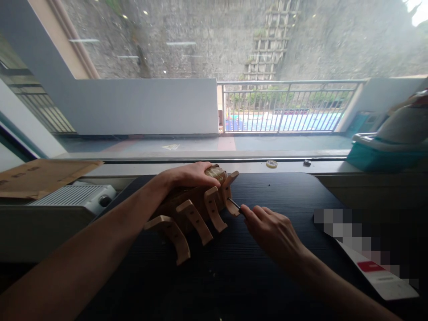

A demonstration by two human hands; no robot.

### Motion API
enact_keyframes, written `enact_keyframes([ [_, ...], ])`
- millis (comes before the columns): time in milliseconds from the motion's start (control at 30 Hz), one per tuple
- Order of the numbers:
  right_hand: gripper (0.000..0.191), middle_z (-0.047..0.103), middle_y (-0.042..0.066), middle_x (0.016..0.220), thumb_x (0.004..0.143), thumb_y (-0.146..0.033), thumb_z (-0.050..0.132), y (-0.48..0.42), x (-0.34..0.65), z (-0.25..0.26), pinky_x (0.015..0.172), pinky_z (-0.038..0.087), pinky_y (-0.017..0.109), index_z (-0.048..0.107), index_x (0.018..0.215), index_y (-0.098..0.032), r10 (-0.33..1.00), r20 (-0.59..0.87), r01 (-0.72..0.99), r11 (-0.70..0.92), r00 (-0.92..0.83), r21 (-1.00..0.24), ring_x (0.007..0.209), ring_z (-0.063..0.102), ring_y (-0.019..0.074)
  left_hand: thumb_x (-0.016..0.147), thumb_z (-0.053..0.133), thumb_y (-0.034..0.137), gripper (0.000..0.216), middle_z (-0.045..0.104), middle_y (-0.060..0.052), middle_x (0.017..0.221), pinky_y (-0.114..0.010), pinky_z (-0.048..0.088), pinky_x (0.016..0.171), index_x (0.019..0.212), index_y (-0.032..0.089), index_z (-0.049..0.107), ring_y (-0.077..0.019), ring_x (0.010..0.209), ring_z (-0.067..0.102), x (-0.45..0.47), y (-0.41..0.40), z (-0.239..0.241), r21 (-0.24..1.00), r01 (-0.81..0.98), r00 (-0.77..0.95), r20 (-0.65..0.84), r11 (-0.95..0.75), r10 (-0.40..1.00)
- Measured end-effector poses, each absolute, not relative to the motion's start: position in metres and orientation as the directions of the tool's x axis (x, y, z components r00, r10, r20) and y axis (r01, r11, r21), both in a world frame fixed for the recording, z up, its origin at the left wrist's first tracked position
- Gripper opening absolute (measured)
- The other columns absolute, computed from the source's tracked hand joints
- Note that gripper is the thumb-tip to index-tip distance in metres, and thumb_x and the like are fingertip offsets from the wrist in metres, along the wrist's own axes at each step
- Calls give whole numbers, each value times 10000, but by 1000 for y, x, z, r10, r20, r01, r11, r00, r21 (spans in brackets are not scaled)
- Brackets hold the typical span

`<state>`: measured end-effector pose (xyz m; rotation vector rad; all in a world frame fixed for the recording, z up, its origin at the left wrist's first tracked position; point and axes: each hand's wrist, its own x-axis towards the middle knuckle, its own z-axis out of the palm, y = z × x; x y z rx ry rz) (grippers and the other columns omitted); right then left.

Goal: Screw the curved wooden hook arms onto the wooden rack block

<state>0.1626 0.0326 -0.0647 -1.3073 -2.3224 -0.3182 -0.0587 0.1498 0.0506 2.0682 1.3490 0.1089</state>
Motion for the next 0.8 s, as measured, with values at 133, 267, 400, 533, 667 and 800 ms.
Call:
enact_keyframes([
  [133,407,638,35,747,843,-15,487,40,169,-59,501,359,280,579,1231,-96,661,456,797,554,-597,241,592,551,148,615,665,491,589,663,-68,1041,-326,475,766,1131,222,568,-266,933,611,-59,150,50,584,771,481,-276,-252,832],
  [267,328,669,38,744,897,-101,457,40,161,-66,508,379,270,608,1188,-117,729,496,849,528,-472,32,584,584,149,612,663,498,580,665,-73,1023,-328,478,762,1108,209,580,-271,931,611,-59,151,50,581,774,478,-273,-253,835],
  [400,317,728,72,970,944,-279,427,34,149,-72,664,487,279,609,1178,-168,901,412,780,354,-136,-517,807,678,189,628,658,491,546,669,-66,1022,-317,481,752,1090,208,585,-264,933,611,-60,150,50,563,785,469,-266,-259,842],
  [533,348,730,53,961,949,-368,409,32,149,-70,639,494,274,610,1172,-192,965,258,681,225,-55,-697,812,680,187,672,634,482,543,658,-66,1030,-307,469,750,1111,172,559,-246,920,601,-59,148,51,543,796,474,-282,-268,834],
  [667,334,697,43,858,892,-152,475,33,155,-63,558,413,254,582,1206,-180,847,432,865,440,-310,-240,687,624,163,685,623,472,543,648,-63,1030,-304,447,749,1122,159,543,-236,910,584,-58,147,52,541,795,480,-281,-276,831],
  [800,465,633,26,742,808,-4,503,36,159,-57,509,337,261,583,1235,-171,687,466,818,551,-558,166,608,551,148,685,627,463,515,650,-57,1014,-301,434,743,1099,167,549,-239,920,578,-59,148,51,533,795,486,-273,-290,830],
])
